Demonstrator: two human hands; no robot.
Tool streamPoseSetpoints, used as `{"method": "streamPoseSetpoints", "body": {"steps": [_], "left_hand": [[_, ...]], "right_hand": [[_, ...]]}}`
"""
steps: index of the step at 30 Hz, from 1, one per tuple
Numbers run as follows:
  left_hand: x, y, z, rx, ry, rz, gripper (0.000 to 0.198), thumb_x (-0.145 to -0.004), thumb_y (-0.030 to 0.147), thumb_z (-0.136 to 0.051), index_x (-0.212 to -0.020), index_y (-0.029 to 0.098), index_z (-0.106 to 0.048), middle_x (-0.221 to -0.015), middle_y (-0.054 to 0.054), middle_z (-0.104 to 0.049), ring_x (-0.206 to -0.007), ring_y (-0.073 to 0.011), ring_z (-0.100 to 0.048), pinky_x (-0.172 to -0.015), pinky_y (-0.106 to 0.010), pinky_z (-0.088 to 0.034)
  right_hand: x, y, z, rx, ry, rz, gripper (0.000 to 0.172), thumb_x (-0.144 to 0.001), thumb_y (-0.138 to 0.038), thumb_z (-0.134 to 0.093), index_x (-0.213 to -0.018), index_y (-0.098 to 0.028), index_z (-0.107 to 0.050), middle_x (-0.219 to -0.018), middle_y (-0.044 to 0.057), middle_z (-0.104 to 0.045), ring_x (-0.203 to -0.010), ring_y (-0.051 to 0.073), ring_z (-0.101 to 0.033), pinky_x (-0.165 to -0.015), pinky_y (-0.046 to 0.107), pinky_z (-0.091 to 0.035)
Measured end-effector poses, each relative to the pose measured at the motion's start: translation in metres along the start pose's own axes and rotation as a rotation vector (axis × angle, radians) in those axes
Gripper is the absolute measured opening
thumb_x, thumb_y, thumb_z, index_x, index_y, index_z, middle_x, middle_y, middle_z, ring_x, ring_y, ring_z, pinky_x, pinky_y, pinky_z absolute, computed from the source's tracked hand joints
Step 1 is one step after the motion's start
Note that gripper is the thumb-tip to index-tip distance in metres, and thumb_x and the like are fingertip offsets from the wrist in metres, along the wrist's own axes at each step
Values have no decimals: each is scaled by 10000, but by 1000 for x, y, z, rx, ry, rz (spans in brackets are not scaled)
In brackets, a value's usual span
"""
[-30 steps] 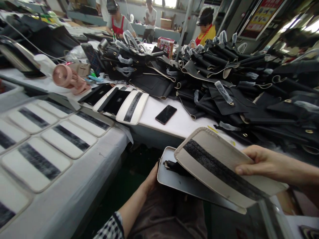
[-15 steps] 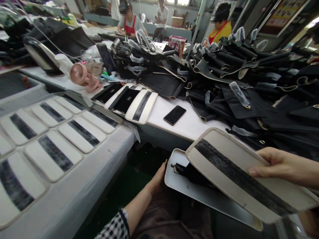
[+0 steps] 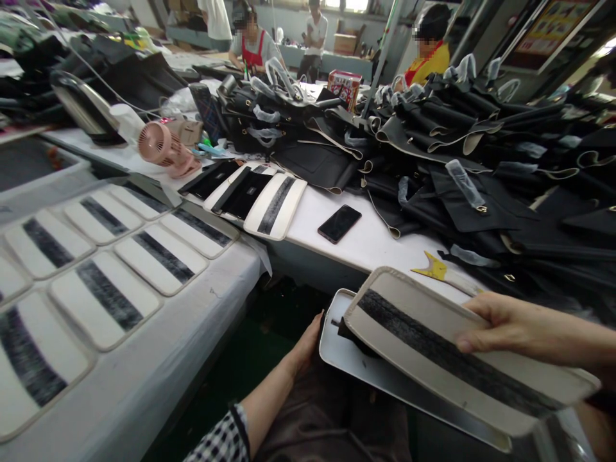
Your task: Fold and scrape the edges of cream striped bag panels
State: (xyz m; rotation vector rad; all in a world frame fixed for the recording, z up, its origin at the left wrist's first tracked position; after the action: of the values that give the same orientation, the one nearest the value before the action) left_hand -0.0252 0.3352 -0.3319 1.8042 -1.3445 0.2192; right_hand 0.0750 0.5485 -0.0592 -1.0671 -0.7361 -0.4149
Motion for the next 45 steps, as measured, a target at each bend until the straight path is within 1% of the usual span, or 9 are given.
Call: {"method": "streamPoseSetpoints", "body": {"steps": [3, 7, 13, 19, 25, 34, 37, 42, 45], "left_hand": [[6, 4, -4, -2, -3, 2, 609, -844, 564, -632, -1301, 165, -579, -1000, -121, -728, -897, -276, -684, -886, -390, -492], [10, 8, -8, -1, -2, -10, 605, -841, 553, -642, -1301, 167, -576, -1053, -124, -720, -917, -281, -679, -879, -396, -497], [7, 9, -3, -3, 49, -24, 556, -833, 533, -662, -1250, 166, -627, -975, -99, -737, -941, -277, -670, -876, -361, -490], [8, 13, -2, -14, 74, -24, 512, -819, 517, -682, -1198, 174, -664, -966, -96, -739, -999, -295, -659, -902, -371, -480], [15, 17, -12, -18, 33, -26, 547, -816, 522, -683, -1218, 151, -650, -953, -94, -741, -1026, -307, -643, -952, -401, -457], [17, 24, -16, -2, 42, -51, 557, -793, 502, -714, -1228, 164, -637, -1136, -106, -705, -1152, -317, -591, -977, -398, -446], [18, 25, -19, 2, 34, -42, 550, -784, 503, -723, -1217, 173, -642, -1151, -102, -701, -1163, -318, -585, -976, -395, -447], [22, 28, -23, 19, 27, -47, 584, -744, 513, -758, -1195, 159, -648, -1131, -102, -705, -1162, -308, -587, -996, -388, -438], [22, 29, -21, 26, 49, -55, 598, -725, 510, -776, -1188, 155, -644, -1138, -95, -702, -1159, -297, -588, -1012, -378, -424]], "right_hand": [[-22, -9, -11, -179, -98, -1, 329, -699, -459, -795, -792, -163, -685, -757, 15, -652, -645, 152, -554, -588, 236, -419], [-39, -9, -9, -258, -145, -13, 356, -678, -429, -814, -841, -145, -675, -789, 27, -655, -682, 168, -569, -637, 260, -422], [-44, -14, 10, -8, -37, 50, 415, -749, -527, -732, -789, -123, -643, -715, 1, -571, -665, 143, -486, -627, 252, -368], [-43, -21, -12, 32, -15, 118, 383, -792, -513, -686, -700, -162, -564, -630, -42, -429, -595, 108, -340, -548, 239, -263], [-51, -22, -32, -42, -212, 116, 340, -749, -461, -749, -803, -138, -659, -713, -23, -556, -671, 126, -467, -629, 228, -357], [-76, -35, -27, 48, -201, 70, 323, -709, -415, -781, -905, -173, -693, -827, -18, -673, -732, 148, -578, -634, 195, -430], [-76, -26, -30, 77, -195, 53, 307, -710, -407, -781, -877, -164, -695, -806, -13, -679, -720, 145, -581, -626, 193, -430], [-76, 14, -43, -182, -226, -78, 383, -687, -416, -787, -953, -156, -700, -876, 21, -707, -711, 162, -618, -612, 213, -471], [-78, 21, -47, -199, -271, -68, 385, -672, -415, -803, -929, -147, -701, -859, 20, -708, -683, 153, -617, -596, 208, -470]]}}
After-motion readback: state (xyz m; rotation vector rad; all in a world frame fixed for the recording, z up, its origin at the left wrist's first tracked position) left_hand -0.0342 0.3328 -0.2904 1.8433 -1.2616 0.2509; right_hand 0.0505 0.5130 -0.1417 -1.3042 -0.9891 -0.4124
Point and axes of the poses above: each hand's wrist, its own x-axis away from the middle knuckle, its own z-axis out of the back of the hand, y = z × x, the point moved 9 cm from there along -x, towards the middle knuckle
